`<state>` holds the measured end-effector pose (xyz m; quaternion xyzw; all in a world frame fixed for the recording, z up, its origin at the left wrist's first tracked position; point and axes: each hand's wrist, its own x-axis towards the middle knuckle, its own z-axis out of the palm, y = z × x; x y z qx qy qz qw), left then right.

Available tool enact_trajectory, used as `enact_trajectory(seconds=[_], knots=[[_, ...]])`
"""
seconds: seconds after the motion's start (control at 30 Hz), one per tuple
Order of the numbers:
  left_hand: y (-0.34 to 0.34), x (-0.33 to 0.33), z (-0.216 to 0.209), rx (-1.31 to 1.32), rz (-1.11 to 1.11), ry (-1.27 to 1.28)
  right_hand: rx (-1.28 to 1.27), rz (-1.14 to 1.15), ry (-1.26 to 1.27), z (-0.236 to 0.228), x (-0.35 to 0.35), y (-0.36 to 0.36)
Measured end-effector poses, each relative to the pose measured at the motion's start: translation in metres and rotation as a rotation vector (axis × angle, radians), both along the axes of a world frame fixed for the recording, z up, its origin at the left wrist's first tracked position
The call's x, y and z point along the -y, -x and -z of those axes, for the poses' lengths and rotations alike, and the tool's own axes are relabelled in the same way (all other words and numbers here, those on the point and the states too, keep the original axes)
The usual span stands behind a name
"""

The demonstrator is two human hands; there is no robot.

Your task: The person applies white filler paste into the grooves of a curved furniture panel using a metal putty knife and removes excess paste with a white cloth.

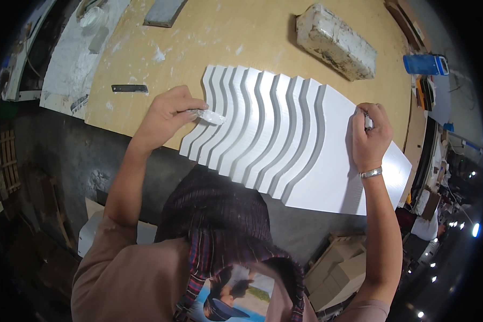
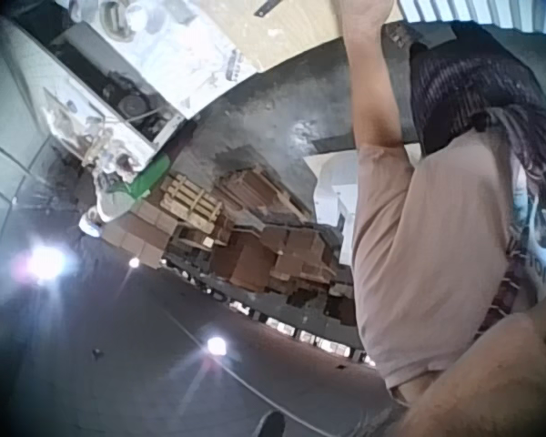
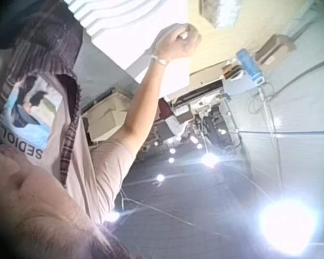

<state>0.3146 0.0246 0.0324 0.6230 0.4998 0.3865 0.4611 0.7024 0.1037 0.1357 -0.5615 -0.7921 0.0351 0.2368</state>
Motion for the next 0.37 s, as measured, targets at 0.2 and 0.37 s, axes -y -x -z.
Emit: enact_trajectory(seconds=[0.2,0.37], knots=[[-0.0097,-0.007,0.0077,-0.029,-0.242,-0.052,-0.014,-0.009,-0.001,-0.0001,0.0002,0.0024],[-0.0116,-0.0069,0.0076,-0.043,-0.199,-0.085,-0.019,-0.008,0.001,-0.0009,-0.0005,0.0023]])
